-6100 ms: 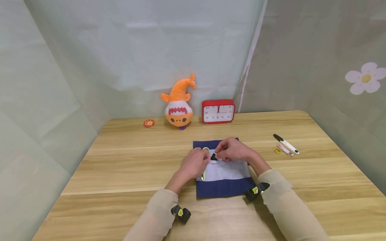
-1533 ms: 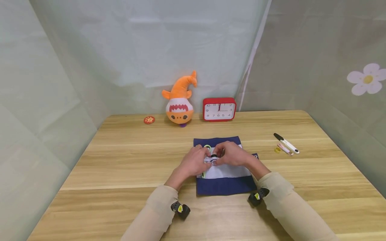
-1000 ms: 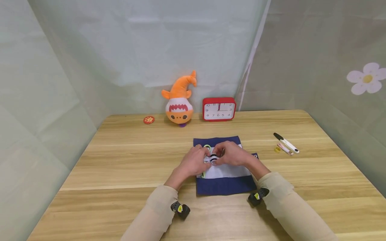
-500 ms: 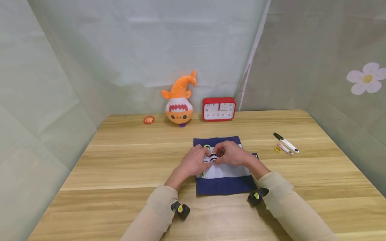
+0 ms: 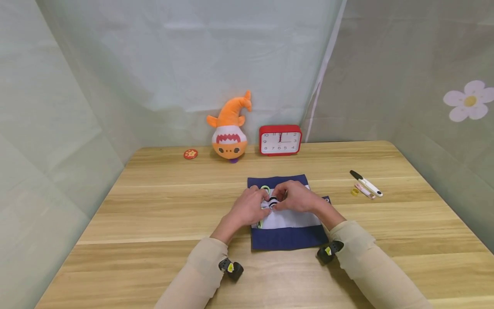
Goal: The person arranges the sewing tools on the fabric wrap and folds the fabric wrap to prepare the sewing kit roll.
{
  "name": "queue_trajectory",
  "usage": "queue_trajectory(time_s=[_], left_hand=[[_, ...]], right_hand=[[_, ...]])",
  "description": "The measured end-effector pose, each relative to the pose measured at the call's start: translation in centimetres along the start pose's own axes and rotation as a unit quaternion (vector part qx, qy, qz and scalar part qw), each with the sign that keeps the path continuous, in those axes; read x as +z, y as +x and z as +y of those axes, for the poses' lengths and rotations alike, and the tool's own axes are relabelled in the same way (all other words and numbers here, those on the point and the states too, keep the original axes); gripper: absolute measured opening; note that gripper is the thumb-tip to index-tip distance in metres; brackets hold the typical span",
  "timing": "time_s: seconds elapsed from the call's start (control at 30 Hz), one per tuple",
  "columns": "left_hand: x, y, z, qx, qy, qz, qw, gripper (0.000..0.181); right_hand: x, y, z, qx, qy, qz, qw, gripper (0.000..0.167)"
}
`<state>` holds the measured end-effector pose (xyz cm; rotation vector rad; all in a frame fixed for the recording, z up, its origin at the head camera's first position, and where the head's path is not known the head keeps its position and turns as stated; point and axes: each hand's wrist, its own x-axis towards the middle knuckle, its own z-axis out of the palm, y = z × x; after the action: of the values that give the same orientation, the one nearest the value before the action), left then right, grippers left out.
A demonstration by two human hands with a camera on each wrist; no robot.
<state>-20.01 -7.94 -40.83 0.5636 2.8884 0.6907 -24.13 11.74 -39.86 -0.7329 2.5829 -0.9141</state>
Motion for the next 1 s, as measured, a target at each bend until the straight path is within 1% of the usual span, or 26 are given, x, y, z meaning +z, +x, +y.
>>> queue_trajectory(time_s=[0.17, 0.27, 0.37, 0.43, 0.5, 0.57, 0.67, 0.8, 0.9, 1.0], left_hand=[[0.0, 0.0, 0.1, 0.004, 0.0, 0.001, 1.0, 0.03], [0.0, 0.1, 0.1, 0.005, 0.001, -0.001, 1.0, 0.031], [0.1, 0.2, 0.2, 0.005, 0.003, -0.002, 1.0, 0.032], [0.1, 0.3, 0.2, 0.003, 0.004, -0.002, 1.0, 0.033], [0.1, 0.3, 0.3, 0.001, 0.005, -0.002, 1.0, 0.035], [0.0, 0.2, 0.4, -0.002, 0.007, -0.002, 1.0, 0.038], [-0.1, 0.1, 0.6, -0.005, 0.005, -0.003, 1.0, 0.041], [0.0, 0.1, 0.7, -0.013, 0.006, -0.004, 0.9999, 0.042], [0.1, 0.0, 0.8, -0.025, 0.009, -0.005, 0.9996, 0.043], [0.2, 0.0, 1.0, -0.035, 0.008, -0.002, 0.9993, 0.047]], right_hand=[[-0.1, -0.1, 0.2, -0.001, 0.004, -0.01, 0.9999, 0.019], [-0.7, -0.4, 0.4, -0.009, 0.008, -0.018, 0.9998, 0.026], [-1.8, -0.9, 0.7, -0.015, 0.029, -0.005, 0.9995, 0.032], [-2.9, -1.5, 1.0, -0.012, 0.045, 0.023, 0.9986, 0.033], [-4.1, -2.1, 1.6, 0.001, 0.05, 0.062, 0.9968, 0.033], [-5.4, -3.0, 2.4, 0.022, 0.047, 0.097, 0.9939, 0.033], [-7.2, -4.5, 4.1, 0.06, 0.045, 0.137, 0.9877, 0.036], [-9.2, -7.2, 6.9, 0.101, 0.034, 0.19, 0.976, 0.039], [-10.4, -9.3, 9.0, 0.131, 0.007, 0.23, 0.9643, 0.041], [-11.3, -11.2, 11.0, 0.16, -0.004, 0.251, 0.9547, 0.046]])
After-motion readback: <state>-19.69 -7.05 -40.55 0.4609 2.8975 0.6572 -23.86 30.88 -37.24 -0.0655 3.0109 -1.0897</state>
